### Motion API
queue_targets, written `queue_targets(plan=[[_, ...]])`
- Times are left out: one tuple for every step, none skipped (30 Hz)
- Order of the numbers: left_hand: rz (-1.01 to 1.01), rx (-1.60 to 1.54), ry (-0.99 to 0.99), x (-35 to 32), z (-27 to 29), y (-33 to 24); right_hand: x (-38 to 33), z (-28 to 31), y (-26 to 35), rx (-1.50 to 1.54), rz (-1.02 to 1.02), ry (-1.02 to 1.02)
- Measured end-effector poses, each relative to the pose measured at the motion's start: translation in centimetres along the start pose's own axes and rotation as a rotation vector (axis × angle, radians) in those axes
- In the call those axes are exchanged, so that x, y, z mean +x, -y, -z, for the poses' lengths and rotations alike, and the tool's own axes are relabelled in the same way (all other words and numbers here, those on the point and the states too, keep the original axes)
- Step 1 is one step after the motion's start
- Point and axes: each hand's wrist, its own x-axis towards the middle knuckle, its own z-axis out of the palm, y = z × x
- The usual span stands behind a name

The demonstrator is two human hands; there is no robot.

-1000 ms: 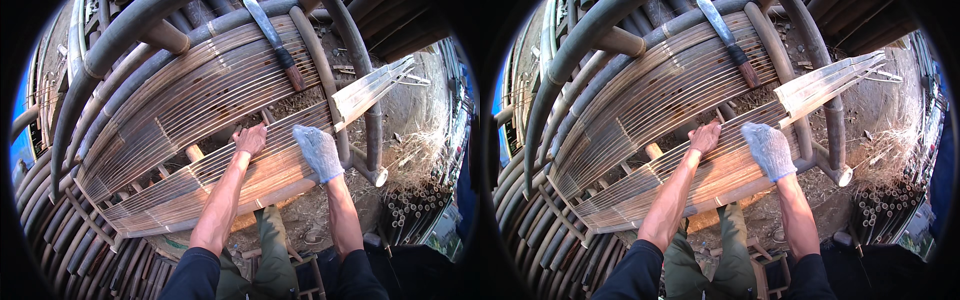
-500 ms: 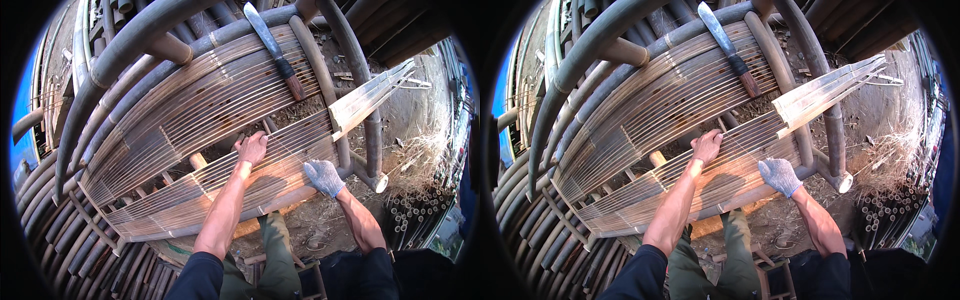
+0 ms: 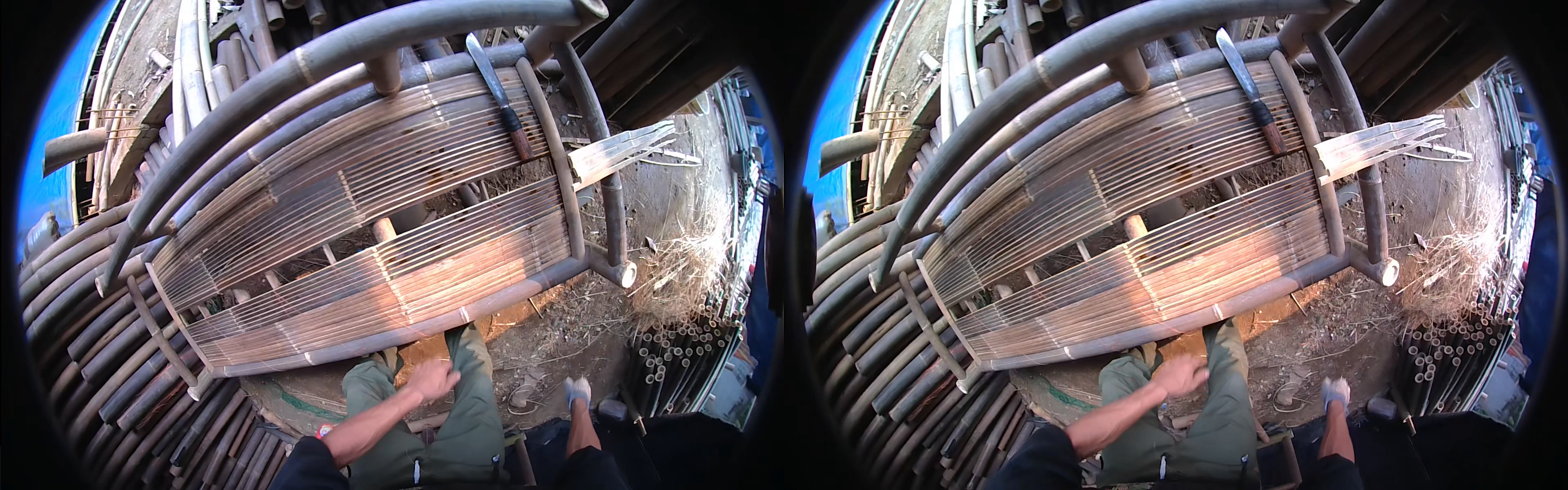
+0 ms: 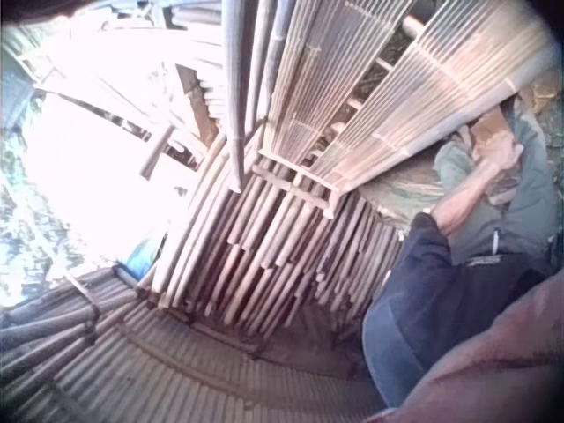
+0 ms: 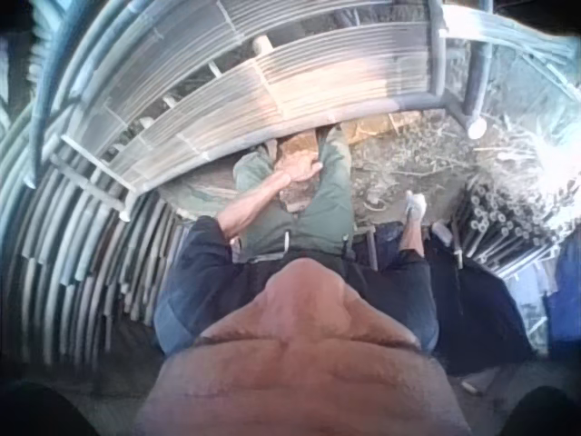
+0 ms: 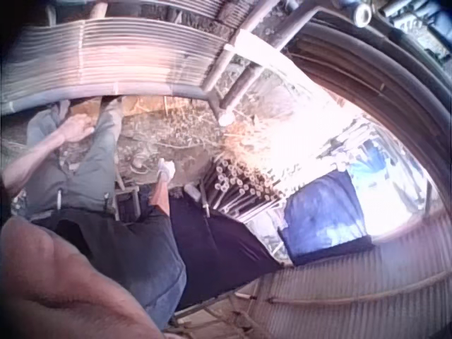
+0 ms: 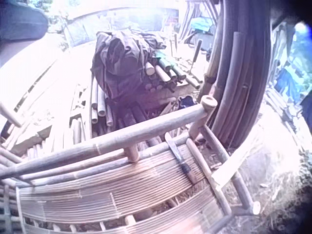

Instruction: The person weaves thin bamboo strips into a larger bamboo frame using both hands. They interlace the strips through the vertical supports and occasionally use a wooden tool to press the woven section tight.

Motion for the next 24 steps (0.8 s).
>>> queue_targets(plan=[[0.077, 0.022, 0.369, -4.4, -2.2, 1.2, -4.3, -0.5, -1.3, -0.364, 0.247, 0.265], [0.122, -0.125, 0.679, -9.0, -3.2, 2.1, -12.0, 4.1, 3.9, 0.17, -0.17, 0.092], [-0.009, -0.202, 0.631, -13.7, -7.9, 3.6, -16.2, 0.5, 0.8, 0.123, 0.088, -0.092], [-0.084, -0.226, 0.585, -18.1, -8.2, 2.8, -21.6, 4.7, 4.1, 0.517, 0.214, 0.152], [-0.163, -0.069, 0.566, -20.5, -9.3, 3.2, -27.5, 8.5, 6.9, 0.789, 0.191, 0.417], [-0.239, -0.104, 0.535, -22.0, -8.9, 3.7, -32.8, 10.0, 8.5, 0.75, 0.286, 0.533], [-0.307, -0.142, 0.497, -23.1, -8.4, 4.4, -36.6, 11.9, 10.7, 0.429, 0.585, 0.555], [-0.377, -0.189, 0.462, -24.0, -7.9, 4.9, -37.8, 3.0, 8.9, 0.144, 0.799, 0.307], [-0.434, -0.234, 0.441, -25.3, -7.3, 5.0, -39.0, 3.0, 8.9, 0.185, 0.91, 0.3], [-0.485, -0.156, 0.496, -26.1, -6.4, 4.8, -39.7, 4.1, 9.2, 0.214, 1.029, 0.283], [-0.533, -0.078, 0.55, -26.7, -5.3, 4.5, -40.6, 5.6, 8.8, 0.263, 1.003, 0.377], [-0.564, -0.009, 0.612, -27.9, -4.9, 4.4, -42.5, 8.2, 8.1, 0.318, 0.982, 0.491], [-0.579, -0.01, 0.609, -28.6, -5.4, 5.0, -43.6, 10.6, 7.5, 0.371, 0.958, 0.606], [-0.512, -0.033, 0.656, -28.5, -5.3, 5.4, -43.5, 12.2, 7.5, 0.334, 0.946, 0.727], [-0.441, -0.074, 0.696, -28.7, -5.3, 5.8, -43.3, 14.2, 7.5, 0.28, 0.935, 0.858], [-0.369, -0.114, 0.737, -28.9, -5.1, 5.9, -42.6, 16.2, 7.4, 0.227, 0.92, 0.99], [-0.368, -0.151, 0.714, -29.0, -4.7, 6.1, -40.8, 17.6, 7.6, 0.42, 0.816, 0.984], [-0.365, -0.185, 0.702, -28.9, -4.2, 6.0, -38.3, 18.7, 7.5, 0.619, 0.702, 0.976], [-0.364, -0.219, 0.695, -28.7, -3.7, 5.8, -35.4, 20.1, 7.7, 0.885, 0.536, 0.82], [-0.326, -0.292, 0.754, -28.1, -3.3, 6.0, -32.1, 21.8, 8.8, 0.987, 0.536, 0.483], [-0.289, -0.372, 0.82, -27.3, -2.9, 6.2, -28.0, 22.1, 9.5, 1.397, 0.22, 0.381], [-0.252, -0.451, 0.883, -26.5, -2.4, 6.3, -23.4, 22.6, 10.4, 1.502, 0.175, 0.281], [-0.177, -0.466, 0.858, -26.0, -1.3, 6.2, -21.3, 25.4, 12.8, 1.497, 0.181, 0.191], [-0.104, -0.535, 0.826, -24.6, -0.8, 6.8, -18.7, 28.1, 15.1, 1.62, 0.16, 0.216]])
